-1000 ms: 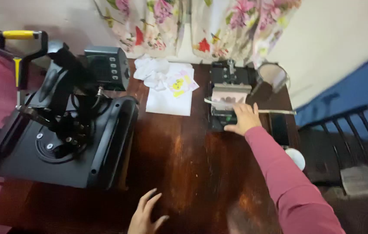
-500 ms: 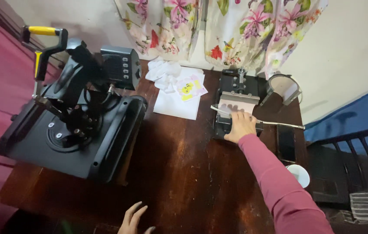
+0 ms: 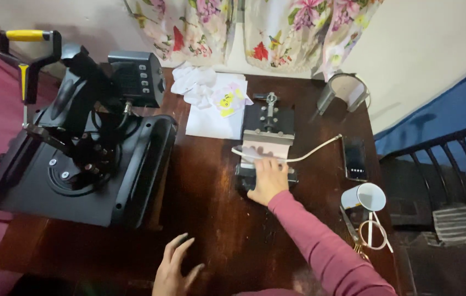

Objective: The person is using a heat press machine to apply a design to a mug or similar object.

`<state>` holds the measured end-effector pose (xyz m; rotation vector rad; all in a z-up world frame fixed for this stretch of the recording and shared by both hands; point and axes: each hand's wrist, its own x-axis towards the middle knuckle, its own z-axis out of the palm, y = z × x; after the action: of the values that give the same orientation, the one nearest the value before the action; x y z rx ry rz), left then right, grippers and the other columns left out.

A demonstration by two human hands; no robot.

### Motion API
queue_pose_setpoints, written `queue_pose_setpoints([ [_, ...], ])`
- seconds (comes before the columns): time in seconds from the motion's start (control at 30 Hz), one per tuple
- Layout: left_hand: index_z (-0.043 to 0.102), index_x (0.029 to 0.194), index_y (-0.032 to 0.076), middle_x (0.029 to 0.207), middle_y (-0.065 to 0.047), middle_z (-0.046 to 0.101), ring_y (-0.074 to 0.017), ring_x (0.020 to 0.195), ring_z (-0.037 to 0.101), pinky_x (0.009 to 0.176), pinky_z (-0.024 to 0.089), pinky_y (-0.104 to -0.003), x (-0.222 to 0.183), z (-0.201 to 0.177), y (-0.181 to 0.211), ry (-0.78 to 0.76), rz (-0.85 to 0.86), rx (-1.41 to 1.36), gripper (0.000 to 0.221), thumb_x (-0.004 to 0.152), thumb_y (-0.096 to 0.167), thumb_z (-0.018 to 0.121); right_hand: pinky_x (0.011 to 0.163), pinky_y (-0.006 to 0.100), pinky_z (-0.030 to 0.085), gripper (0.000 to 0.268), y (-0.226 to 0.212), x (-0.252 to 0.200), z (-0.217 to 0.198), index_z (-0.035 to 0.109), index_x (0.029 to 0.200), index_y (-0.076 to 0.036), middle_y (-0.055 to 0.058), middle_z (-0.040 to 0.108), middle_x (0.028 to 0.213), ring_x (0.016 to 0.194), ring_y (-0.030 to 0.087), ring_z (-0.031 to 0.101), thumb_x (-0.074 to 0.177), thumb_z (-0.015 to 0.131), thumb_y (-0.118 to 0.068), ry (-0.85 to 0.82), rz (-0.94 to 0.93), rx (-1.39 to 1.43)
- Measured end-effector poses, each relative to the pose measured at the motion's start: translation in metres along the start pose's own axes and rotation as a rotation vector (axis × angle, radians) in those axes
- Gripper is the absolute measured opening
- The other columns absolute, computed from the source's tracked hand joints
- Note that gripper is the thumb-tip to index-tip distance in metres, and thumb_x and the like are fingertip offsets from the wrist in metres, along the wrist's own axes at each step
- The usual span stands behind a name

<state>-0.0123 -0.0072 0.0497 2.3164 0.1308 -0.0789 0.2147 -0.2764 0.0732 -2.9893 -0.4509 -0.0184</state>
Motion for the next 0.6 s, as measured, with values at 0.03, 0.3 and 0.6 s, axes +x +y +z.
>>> queue_pose_setpoints([
  [0.03,0.058,0.14,0.019,0.152,-0.009,0.047,-0.03,0.126,0.06,0.098,0.058,-0.039,0.002,-0.007,0.012,-0.006,-0.005,0.0,0.077,0.07,0.015,0.09,0.106,0.059,0.031,0.087,-0.011,-0.011,-0.002,0.054,0.128,-0.005,0.013,0.056,0.123,0.123,0.031,0.048,0.057,0.089,-0.041,-0.008,0.002,0.002],
  [0.3,0.061,0.129,0.005,0.135,-0.019,0.058,-0.0398,0.119,0.061,0.097,0.053,-0.042,0.051,-0.03,0.066,0.143,0.482,-0.11,0.061,0.074,0.009,0.086,0.105,0.057,0.034,0.081,-0.068,-0.07,0.002,0.055,0.126,-0.007,0.011,0.056,0.121,0.121,0.031,0.05,0.058,0.088,-0.036,0.034,-0.065,0.134],
  [0.6,0.07,0.115,0.004,0.113,-0.013,0.068,-0.0362,0.109,0.062,0.094,0.052,-0.043,0.13,-0.018,0.071,0.122,0.647,-0.051,0.04,0.078,0.01,0.081,0.091,0.041,0.053,0.062,0.004,-0.059,-0.038,0.069,0.115,-0.006,0.012,0.07,0.11,0.103,0.029,0.067,0.068,0.086,-0.043,-0.028,-0.093,0.526],
])
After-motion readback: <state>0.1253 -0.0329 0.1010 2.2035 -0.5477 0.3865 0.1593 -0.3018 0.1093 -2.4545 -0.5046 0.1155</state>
